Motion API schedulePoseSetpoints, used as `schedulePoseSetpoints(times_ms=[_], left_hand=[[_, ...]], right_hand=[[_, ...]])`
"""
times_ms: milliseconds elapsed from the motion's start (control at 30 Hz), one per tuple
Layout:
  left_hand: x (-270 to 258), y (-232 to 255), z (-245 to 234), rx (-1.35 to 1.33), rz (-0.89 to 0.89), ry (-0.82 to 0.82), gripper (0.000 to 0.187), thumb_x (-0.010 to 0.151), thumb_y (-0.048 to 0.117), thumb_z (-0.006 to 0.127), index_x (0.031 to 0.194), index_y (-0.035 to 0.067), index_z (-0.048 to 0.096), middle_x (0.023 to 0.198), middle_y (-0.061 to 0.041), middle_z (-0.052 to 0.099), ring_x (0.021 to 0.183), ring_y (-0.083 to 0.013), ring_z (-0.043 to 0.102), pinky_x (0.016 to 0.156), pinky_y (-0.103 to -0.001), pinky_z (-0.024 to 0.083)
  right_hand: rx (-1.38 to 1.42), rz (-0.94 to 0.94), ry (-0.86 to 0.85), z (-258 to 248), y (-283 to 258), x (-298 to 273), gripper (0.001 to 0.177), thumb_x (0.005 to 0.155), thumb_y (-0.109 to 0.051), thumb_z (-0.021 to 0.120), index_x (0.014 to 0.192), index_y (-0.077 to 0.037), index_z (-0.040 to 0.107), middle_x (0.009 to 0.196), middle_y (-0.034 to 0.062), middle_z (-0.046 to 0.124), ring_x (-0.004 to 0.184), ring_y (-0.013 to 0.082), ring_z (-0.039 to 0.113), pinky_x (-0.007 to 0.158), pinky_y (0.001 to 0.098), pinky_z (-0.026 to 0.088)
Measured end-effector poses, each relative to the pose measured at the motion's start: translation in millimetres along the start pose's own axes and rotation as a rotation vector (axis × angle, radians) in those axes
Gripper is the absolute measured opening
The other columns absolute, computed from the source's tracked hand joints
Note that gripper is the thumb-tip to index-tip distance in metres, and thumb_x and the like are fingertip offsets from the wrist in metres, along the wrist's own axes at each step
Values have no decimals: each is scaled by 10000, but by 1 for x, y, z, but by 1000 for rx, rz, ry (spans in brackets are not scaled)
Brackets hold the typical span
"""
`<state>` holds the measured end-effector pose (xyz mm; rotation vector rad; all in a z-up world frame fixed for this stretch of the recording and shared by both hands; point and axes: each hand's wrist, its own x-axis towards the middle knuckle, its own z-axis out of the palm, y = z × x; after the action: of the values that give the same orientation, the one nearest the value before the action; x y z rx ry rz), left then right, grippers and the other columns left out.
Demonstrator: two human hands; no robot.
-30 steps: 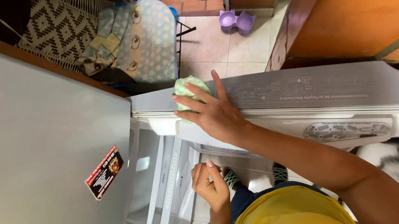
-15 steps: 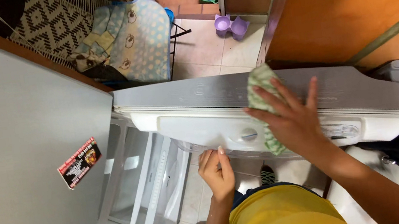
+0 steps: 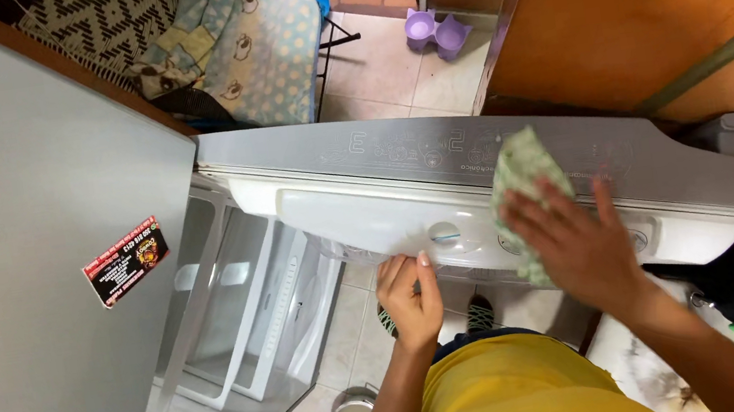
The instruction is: The person wipes the inside and outside of the refrigerator using a cloth, then places a bottle, a cup, a jar, and containers onto the refrigerator shelves.
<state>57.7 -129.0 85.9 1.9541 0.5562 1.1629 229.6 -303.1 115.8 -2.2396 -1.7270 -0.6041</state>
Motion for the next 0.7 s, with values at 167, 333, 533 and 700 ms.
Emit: schedulePoseSetpoints(times_ms=[167,333,533,700], left_hand=[[-5,-11,-18,54,-61,70,456,1021,105,566,570,106,502,542,-71,469,516,-325,547,605,-381,467],[3,-3,-40,30,-210,155,486,1045,101,532,559,105,527,509,-62,493,484,-285,533,579,-355,452],[0,-13,-70,81,-290,200,472,1050,93,536,579,62,536,533,-140,489,517,-338,531,586,-395,448],[-16,-30,-80,34,-411,304,521,1067,126,526,552,65,576,501,-119,546,507,-260,517,623,-353,460]], right_hand=[[-32,12,41,34,-35,-12,505,1052,-349,384,1522,-209,508,1567,13,515,1449,230,454,1263,553,182],[49,-19,55,72,-87,51,473,967,-311,524,1422,-201,598,1502,17,570,1417,226,512,1209,526,308],[113,-16,-96,92,-162,143,677,905,-263,584,1553,-131,438,1615,40,446,1511,203,367,1278,482,182],[92,-107,-93,107,-196,193,631,972,-148,506,1587,-116,371,1664,53,361,1551,224,282,1310,475,150]])
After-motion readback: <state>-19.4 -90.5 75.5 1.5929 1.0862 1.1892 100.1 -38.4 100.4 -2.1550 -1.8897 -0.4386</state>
